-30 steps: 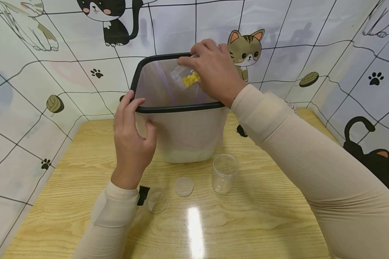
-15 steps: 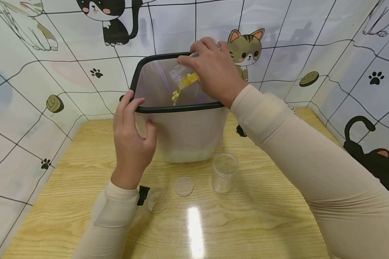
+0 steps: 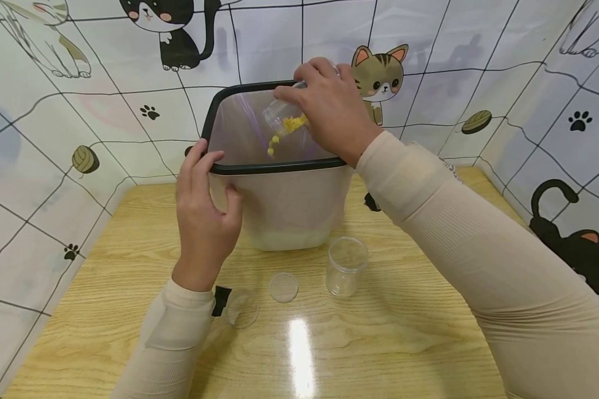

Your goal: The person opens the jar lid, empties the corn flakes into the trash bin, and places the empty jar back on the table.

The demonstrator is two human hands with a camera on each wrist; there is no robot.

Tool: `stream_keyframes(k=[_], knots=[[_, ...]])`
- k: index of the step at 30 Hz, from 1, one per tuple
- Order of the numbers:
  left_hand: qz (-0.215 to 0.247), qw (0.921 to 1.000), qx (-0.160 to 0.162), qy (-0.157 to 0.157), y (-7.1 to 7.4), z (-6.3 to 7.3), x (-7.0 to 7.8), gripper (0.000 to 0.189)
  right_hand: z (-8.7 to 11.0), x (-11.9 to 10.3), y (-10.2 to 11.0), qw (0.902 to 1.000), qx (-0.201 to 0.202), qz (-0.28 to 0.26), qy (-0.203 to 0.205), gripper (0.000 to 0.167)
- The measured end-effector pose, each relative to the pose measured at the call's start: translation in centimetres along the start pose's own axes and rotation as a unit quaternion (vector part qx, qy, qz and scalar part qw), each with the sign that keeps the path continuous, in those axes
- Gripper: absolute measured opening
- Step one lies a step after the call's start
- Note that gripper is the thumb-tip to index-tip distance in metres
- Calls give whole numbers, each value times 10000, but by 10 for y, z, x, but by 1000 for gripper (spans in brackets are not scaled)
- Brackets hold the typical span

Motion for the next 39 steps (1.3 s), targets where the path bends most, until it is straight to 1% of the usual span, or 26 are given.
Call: stream_keyframes(k=[13, 21, 30, 39], knots=[[-26, 10000, 3, -30, 0, 0, 0, 44, 0, 2, 2, 9998, 94, 150, -116, 51], [-16, 10000, 0, -5, 0, 0, 0, 44, 1, 3, 3, 9996, 70, 203, -188, 51], [-30, 10000, -12, 22, 1, 0, -1, 44, 1, 0, 0, 9987, -168, 478, -49, 55], [16, 10000, -37, 81, 0, 1, 0, 45, 0, -1, 0, 9985, -165, 527, 33, 56]])
Point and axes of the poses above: each hand's wrist, its own z-axis away from the middle knuckle, its own y-axis out of the back of the hand, x = y × z, the point moved 7 cm from there along -z, towards the middle knuckle, and after that the axes turned 7 degrees about x, right-handed, at the moved point
